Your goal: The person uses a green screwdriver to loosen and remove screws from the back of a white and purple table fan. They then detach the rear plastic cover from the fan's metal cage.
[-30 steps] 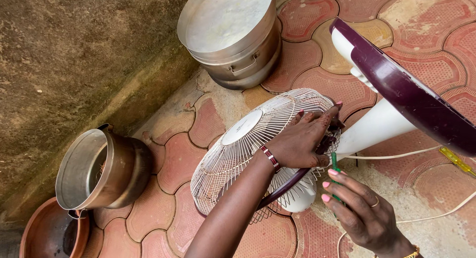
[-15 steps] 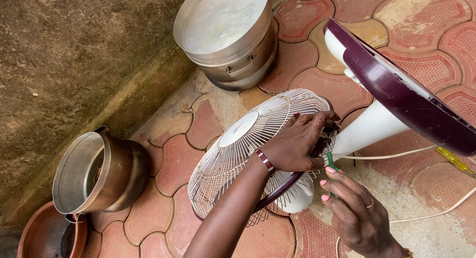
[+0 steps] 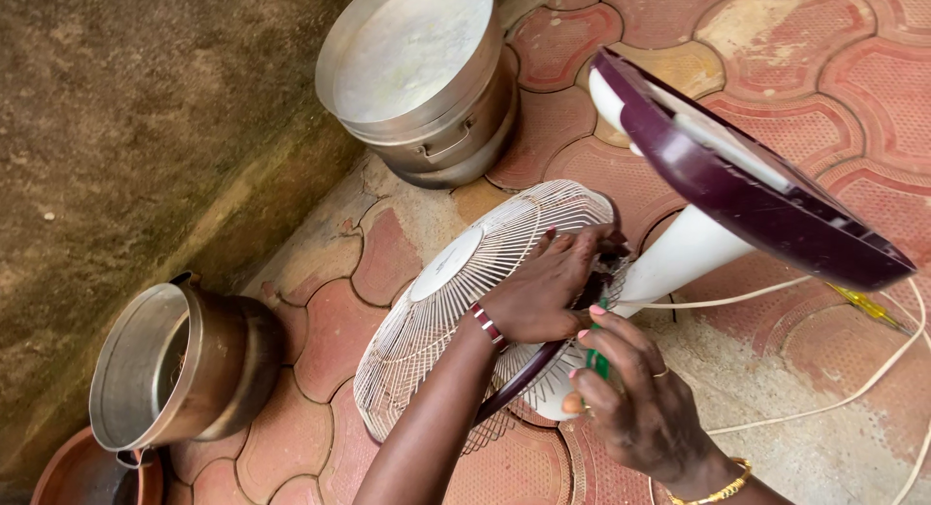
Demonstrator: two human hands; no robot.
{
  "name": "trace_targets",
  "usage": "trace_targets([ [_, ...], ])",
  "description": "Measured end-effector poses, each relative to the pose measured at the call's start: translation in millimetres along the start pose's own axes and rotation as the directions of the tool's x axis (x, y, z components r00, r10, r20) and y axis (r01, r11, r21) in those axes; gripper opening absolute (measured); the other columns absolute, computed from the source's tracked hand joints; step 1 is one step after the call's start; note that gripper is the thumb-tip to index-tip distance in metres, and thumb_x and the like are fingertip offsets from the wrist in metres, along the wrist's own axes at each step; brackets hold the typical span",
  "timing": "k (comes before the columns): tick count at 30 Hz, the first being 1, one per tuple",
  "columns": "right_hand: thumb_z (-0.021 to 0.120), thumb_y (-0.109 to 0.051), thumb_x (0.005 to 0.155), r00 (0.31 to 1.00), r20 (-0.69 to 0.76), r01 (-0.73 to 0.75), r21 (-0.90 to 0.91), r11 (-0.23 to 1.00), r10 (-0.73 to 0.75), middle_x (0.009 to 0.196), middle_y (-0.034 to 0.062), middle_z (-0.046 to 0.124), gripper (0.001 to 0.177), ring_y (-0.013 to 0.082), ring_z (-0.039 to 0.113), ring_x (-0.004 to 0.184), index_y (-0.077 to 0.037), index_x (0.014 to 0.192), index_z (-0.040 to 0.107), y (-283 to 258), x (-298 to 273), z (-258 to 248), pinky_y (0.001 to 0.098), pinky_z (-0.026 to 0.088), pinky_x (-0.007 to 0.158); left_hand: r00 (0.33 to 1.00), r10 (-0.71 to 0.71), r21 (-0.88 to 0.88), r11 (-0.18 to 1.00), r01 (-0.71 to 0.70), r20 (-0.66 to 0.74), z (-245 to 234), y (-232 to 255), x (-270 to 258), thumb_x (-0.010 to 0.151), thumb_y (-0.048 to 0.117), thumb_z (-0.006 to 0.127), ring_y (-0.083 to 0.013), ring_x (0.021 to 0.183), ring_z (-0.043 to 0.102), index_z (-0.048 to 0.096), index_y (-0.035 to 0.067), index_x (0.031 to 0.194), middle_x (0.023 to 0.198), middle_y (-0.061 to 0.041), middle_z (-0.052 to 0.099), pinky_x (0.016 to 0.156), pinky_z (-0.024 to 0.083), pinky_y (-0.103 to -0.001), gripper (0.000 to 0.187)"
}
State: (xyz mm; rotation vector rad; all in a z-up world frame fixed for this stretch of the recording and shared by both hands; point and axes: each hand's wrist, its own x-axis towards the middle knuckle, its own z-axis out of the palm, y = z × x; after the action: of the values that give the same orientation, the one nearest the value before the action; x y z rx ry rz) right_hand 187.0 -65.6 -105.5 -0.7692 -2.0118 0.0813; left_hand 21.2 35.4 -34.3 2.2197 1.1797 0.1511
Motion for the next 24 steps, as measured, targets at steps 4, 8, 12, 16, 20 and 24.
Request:
trace_targets([
  [4, 0.072, -0.015, 0.092, 0.999, 0.007, 0.038, -0.034, 0.999, -0.038, 0.118, 0.0137, 0.055, 0.031, 0.0368, 0.057, 0.123, -0.009, 0.114, 0.051, -6, 5, -1, 0.0400, 0.058, 0.105, 1.000, -0.023, -0.085, 0.996, 0.023, 0.005, -5, 4, -9, 0.066, 0.037, 0.071, -0.0325, 0.154, 0.027, 0.016, 0.004, 0.156, 0.158, -0.020, 0.039, 0.130, 0.002, -0.057, 0.111],
  [8, 0.070, -0.009, 0.091, 0.992, 0.039, 0.118, 0.009, 0.993, -0.118, 0.119, 0.0166, 0.064, 0.032, 0.0356, 0.064, 0.118, 0.001, 0.120, 0.060, -13, 18, -30, 0.0444, 0.059, 0.100, 1.000, -0.016, -0.083, 0.996, 0.017, 0.012, -8, 3, -14, 0.072, 0.031, 0.064, -0.0321, 0.155, 0.031, 0.022, 0.007, 0.153, 0.158, -0.018, 0.043, 0.129, -0.001, -0.056, 0.094],
  [12, 0.066, -0.007, 0.100, 0.983, -0.005, 0.184, 0.099, 0.978, -0.185, 0.129, 0.0248, 0.064, 0.023, 0.0396, 0.064, 0.124, 0.004, 0.119, 0.058, -7, 31, -41, 0.0466, 0.058, 0.105, 0.999, -0.038, -0.155, 0.987, 0.038, 0.004, -9, 2, -18, 0.079, 0.025, 0.055, -0.0321, 0.155, 0.031, 0.021, 0.007, 0.155, 0.159, -0.016, 0.044, 0.129, -0.004, -0.053, 0.085],
  [16, 0.063, -0.007, 0.101, 0.986, 0.044, 0.150, 0.142, 0.978, -0.158, 0.134, 0.0294, 0.062, 0.024, 0.0429, 0.060, 0.130, 0.003, 0.121, 0.056, -12, 26, -41, 0.0480, 0.056, 0.108, 0.999, -0.040, -0.183, 0.982, 0.039, -0.003, -9, 1, -16, 0.085, 0.024, 0.050, -0.0311, 0.156, 0.031, 0.019, 0.005, 0.154, 0.158, -0.017, 0.044, 0.130, -0.001, -0.050, 0.078],
  [20, 0.062, -0.008, 0.099, 0.984, 0.128, 0.111, 0.102, 0.989, -0.124, 0.141, 0.0337, 0.054, 0.028, 0.0447, 0.052, 0.136, 0.007, 0.122, 0.057, -17, 26, -40, 0.0508, 0.049, 0.110, 1.000, -0.030, -0.182, 0.983, 0.029, -0.003, -8, -2, -12, 0.081, 0.022, 0.050, -0.0316, 0.155, 0.030, 0.021, 0.001, 0.153, 0.157, -0.020, 0.044, 0.131, 0.007, -0.047, 0.080],
  [24, 0.063, -0.010, 0.099, 0.979, 0.146, 0.136, 0.045, 0.990, -0.141, 0.141, 0.0265, 0.052, 0.033, 0.0405, 0.052, 0.134, 0.005, 0.127, 0.060, -18, 19, -30, 0.0456, 0.048, 0.114, 0.999, -0.032, -0.145, 0.989, 0.029, -0.019, -8, -2, -11, 0.086, 0.023, 0.050, -0.0326, 0.153, 0.031, 0.018, -0.003, 0.155, 0.155, -0.022, 0.044, 0.130, 0.007, -0.047, 0.081],
])
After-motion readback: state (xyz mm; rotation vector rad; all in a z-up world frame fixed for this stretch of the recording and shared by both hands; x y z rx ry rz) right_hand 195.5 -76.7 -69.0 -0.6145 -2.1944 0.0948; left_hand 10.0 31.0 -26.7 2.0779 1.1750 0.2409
